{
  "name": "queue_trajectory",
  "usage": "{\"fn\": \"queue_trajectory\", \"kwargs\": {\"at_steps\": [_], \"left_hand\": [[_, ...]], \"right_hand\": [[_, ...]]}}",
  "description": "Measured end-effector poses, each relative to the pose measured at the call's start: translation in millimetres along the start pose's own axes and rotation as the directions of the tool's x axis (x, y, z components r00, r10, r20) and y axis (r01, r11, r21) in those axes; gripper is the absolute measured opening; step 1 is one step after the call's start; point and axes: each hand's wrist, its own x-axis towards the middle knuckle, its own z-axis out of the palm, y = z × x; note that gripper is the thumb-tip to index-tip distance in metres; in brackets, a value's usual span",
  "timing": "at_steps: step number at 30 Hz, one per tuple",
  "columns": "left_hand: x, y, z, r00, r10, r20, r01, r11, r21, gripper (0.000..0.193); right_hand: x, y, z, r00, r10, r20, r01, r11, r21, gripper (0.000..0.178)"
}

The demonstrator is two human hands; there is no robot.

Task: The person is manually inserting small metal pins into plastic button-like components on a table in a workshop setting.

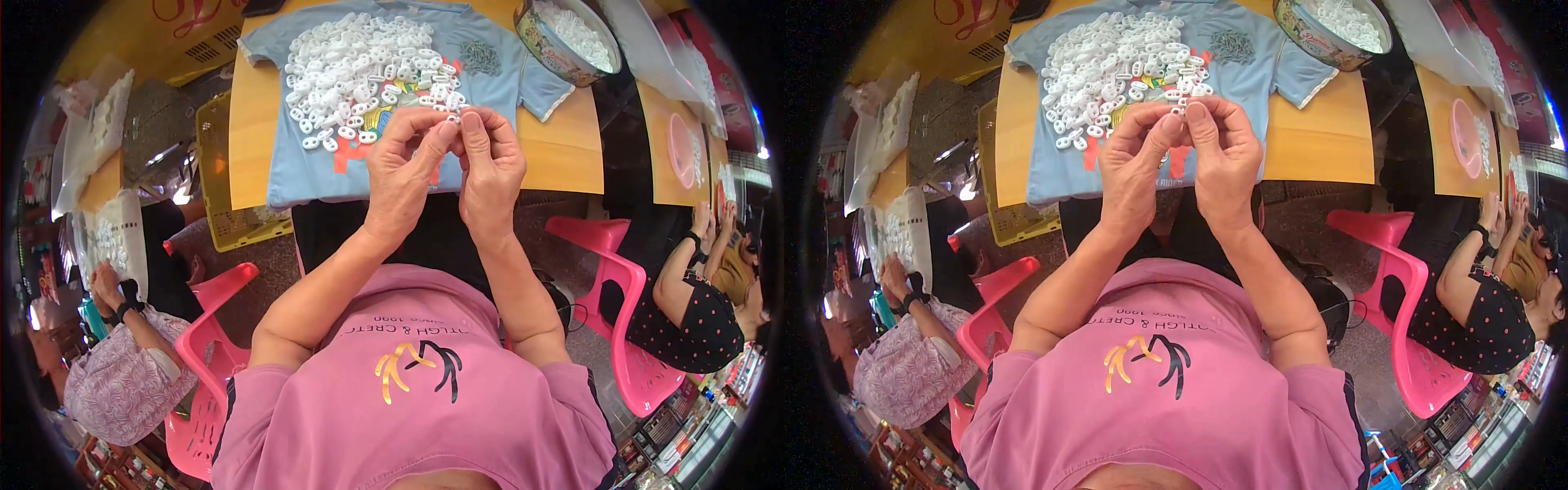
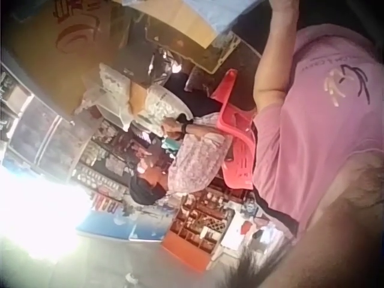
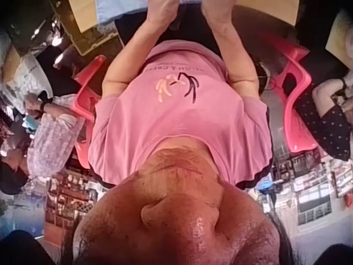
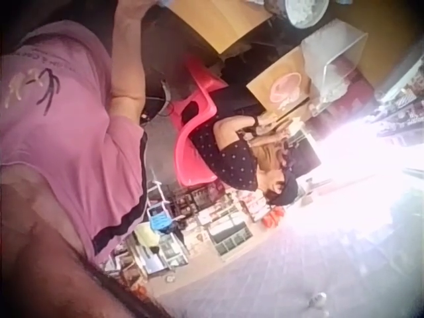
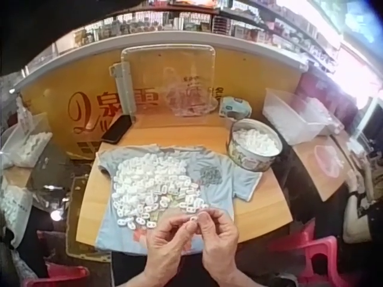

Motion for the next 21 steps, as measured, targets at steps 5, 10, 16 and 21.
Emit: {"fn": "queue_trajectory", "kwargs": {"at_steps": [5,10,16,21], "left_hand": [[2,9,-8,1.0,0.002,0.014,-0.003,0.998,0.062,0.015],[4,14,-12,0.999,0.014,0.034,-0.019,0.99,0.141,0.015],[4,23,-10,0.997,0.028,0.072,-0.04,0.984,0.173,0.014],[3,23,-12,0.993,0.086,0.085,-0.104,0.966,0.238,0.013]], "right_hand": [[6,-11,-9,0.987,0.078,0.139,-0.083,0.996,0.031,0.018],[11,-20,-11,0.968,0.154,0.197,-0.161,0.987,0.02,0.019],[12,-16,-12,0.959,0.164,0.23,-0.167,0.986,-0.005,0.019],[9,-16,-9,0.962,0.151,0.227,-0.148,0.988,-0.029,0.018]]}}
